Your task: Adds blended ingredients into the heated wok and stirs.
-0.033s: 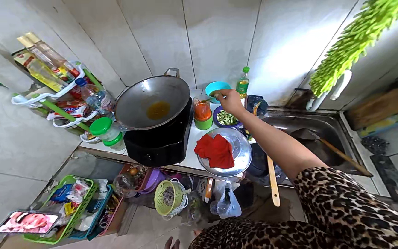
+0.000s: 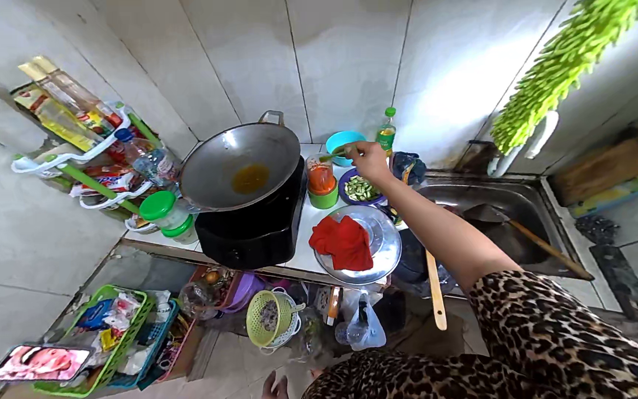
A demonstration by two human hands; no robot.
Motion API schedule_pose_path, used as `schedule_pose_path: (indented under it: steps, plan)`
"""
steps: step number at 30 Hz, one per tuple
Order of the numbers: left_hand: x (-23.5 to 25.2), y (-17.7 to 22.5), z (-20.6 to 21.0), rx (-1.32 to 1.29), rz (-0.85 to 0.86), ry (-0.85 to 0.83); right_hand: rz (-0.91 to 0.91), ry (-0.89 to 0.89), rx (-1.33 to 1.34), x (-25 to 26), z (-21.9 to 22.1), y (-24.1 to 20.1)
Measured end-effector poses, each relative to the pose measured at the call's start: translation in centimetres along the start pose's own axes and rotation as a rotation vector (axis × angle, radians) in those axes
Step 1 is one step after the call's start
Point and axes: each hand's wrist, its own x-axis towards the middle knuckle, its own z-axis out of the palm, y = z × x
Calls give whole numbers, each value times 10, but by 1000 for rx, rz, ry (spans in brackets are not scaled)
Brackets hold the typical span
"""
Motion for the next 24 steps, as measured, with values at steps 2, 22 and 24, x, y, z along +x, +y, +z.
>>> schedule_pose_path:
  steps: [2,22,24]
  plan:
    - [26,11,14,-90,73,-35,200,55,332,-12,-19,1]
    - [21,116,100,18,736,-349,1096,774,970,-293,-125,218]
    - [19,119,101,21,716,-344,1083,679,937,-287,-104,212]
